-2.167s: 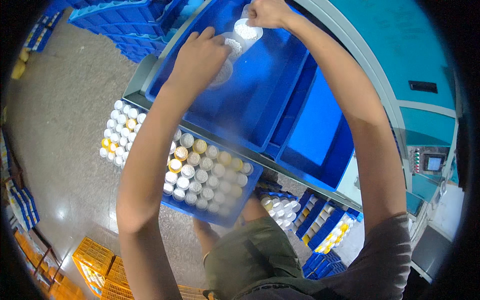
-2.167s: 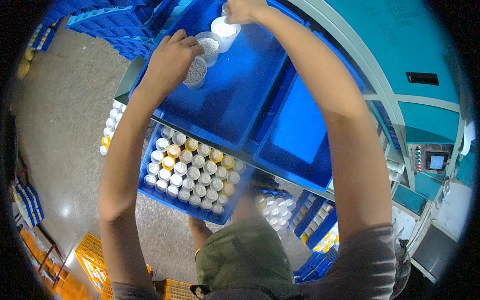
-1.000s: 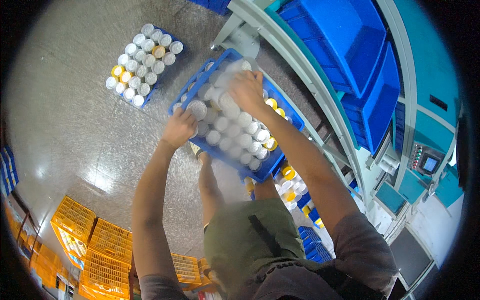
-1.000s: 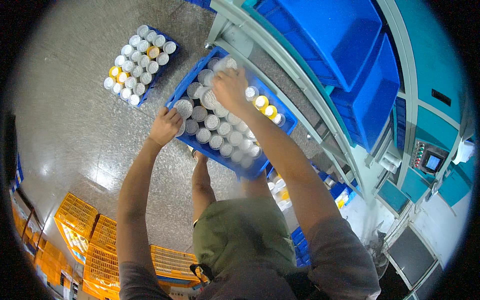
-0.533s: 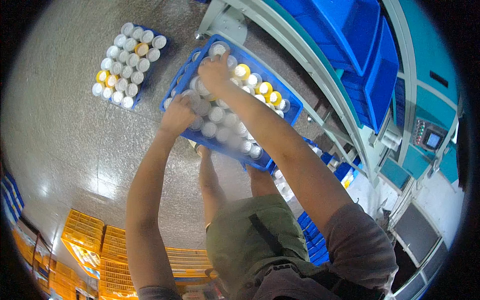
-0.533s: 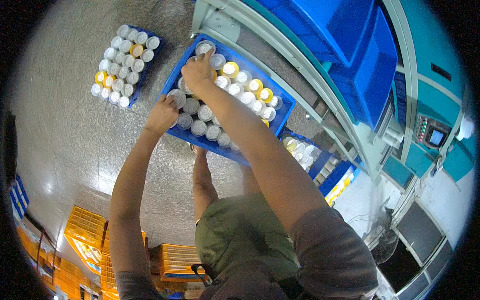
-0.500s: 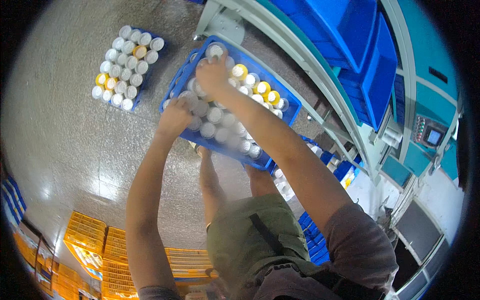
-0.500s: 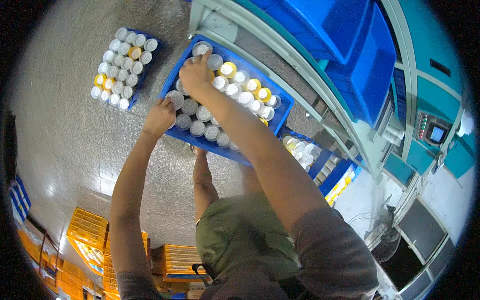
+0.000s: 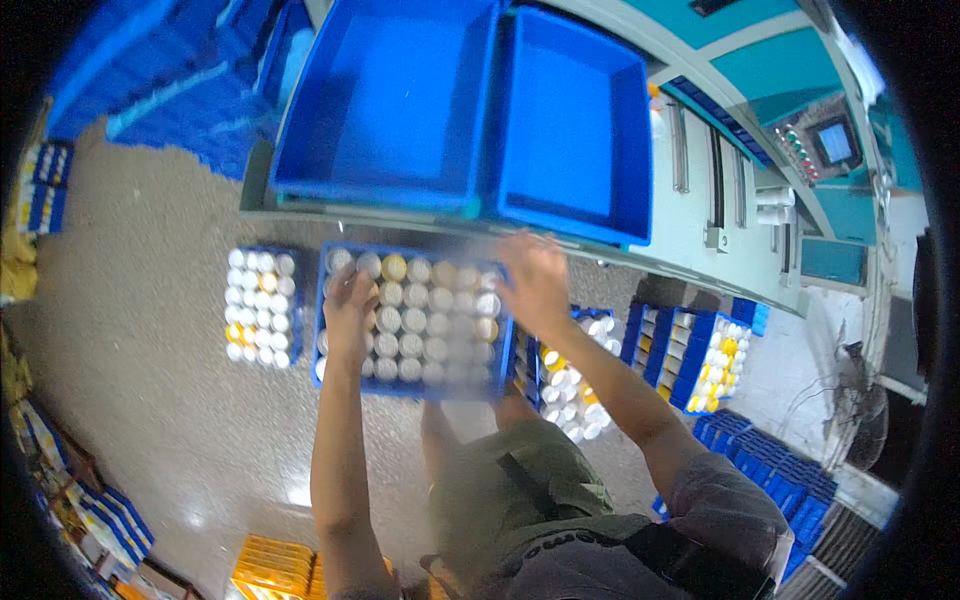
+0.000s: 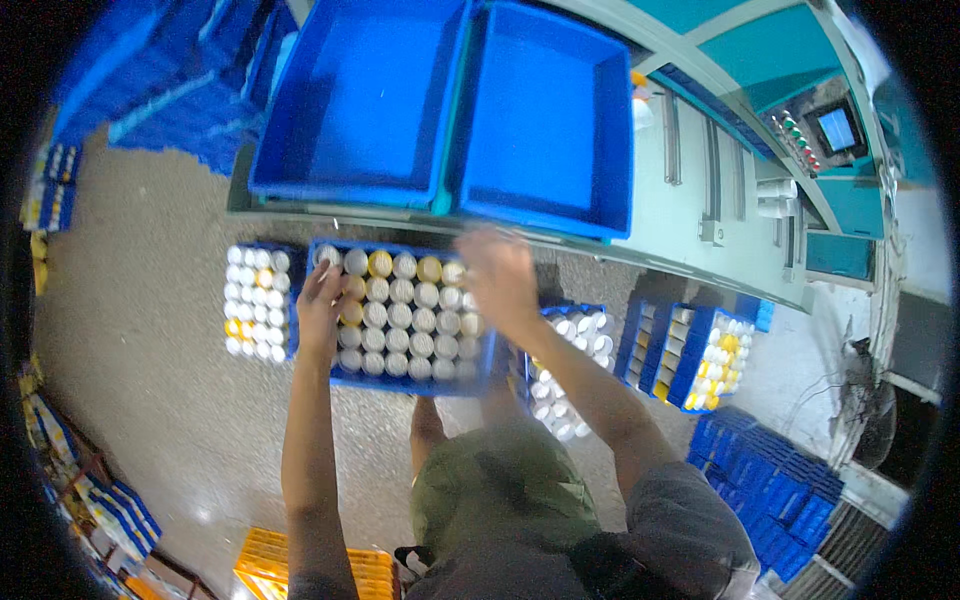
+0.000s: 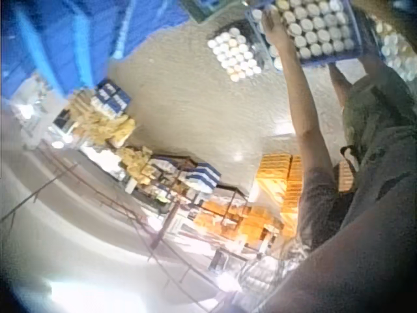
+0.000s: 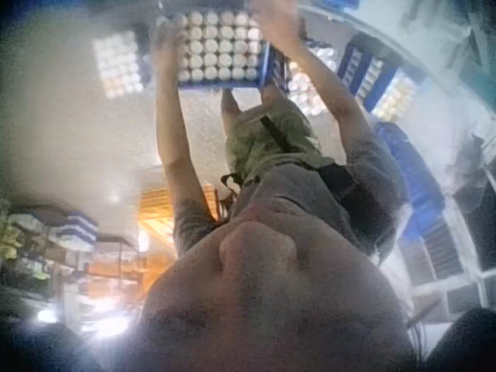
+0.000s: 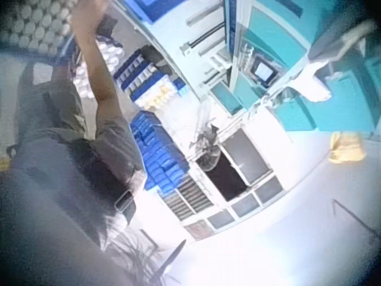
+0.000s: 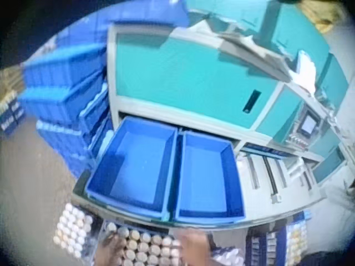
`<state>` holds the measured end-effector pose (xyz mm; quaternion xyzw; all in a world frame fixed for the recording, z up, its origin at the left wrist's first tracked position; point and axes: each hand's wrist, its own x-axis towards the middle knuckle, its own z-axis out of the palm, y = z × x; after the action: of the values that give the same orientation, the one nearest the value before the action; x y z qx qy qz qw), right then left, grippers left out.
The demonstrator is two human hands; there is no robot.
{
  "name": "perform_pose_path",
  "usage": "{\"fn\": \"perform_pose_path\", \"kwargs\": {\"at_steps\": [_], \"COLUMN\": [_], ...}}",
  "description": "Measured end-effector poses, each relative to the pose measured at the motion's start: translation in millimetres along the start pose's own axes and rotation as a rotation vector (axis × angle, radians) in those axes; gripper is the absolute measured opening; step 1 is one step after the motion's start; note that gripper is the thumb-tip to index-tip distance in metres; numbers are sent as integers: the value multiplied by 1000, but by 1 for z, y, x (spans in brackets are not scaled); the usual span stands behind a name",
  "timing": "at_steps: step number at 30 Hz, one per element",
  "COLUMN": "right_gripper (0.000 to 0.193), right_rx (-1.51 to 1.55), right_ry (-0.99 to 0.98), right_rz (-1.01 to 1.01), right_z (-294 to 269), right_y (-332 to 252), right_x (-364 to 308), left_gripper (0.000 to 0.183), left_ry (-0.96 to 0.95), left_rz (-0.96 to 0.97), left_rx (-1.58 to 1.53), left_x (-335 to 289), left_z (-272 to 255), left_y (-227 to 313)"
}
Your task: The person operates a machine's touchscreen, writes on a clipboard, and uses a calculator. They then pick up small white and yellow containers from blue bins, place them into a blue tray, and carry the tray to the machine to load the containers into the machine's slots.
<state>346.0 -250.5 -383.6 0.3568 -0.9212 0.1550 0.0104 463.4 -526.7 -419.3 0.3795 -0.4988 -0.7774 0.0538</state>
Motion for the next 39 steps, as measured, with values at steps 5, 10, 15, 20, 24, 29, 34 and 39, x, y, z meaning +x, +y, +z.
{"fn": "perform_pose_path", "kwargs": {"at_steps": [5, 10, 15, 20, 24, 29, 34, 39], "right_gripper": [37, 31, 38, 43, 43, 55, 46, 49], "right_rx": [-156, -39, -99, 4, 152, 463, 748, 627], "right_ry": [-385, -88, 4, 138, 252, 740, 1789, 2241], "right_rz": [429, 92, 208, 758, 1282, 1838, 2083, 2026], "right_z": [-68, -135, -189, -160, -146, -137, -130, -108], "right_y": [95, 102, 13, -143, -279, -369, -480, -600], "right_x": [53, 40, -122, -308, -405, -495, -594, -678], "left_gripper": [57, 41, 49, 36, 50, 45, 65, 87], "left_ry": [207, 204, -262, -290, -372, -548, -1179, -1782], "left_rz": [-263, -309, -343, -95, 306, 797, 1608, 1464], "left_rx": [-267, -271, -242, 85, 740, 1008, 795, 1332], "left_x": [77, 87, 25, -71, -160, -269, -394, -534], "left_z": [110, 106, 31, -49, -48, 32, 123, 166], "left_y": [90, 144, 147, 114, 111, 94, 35, -95]}}
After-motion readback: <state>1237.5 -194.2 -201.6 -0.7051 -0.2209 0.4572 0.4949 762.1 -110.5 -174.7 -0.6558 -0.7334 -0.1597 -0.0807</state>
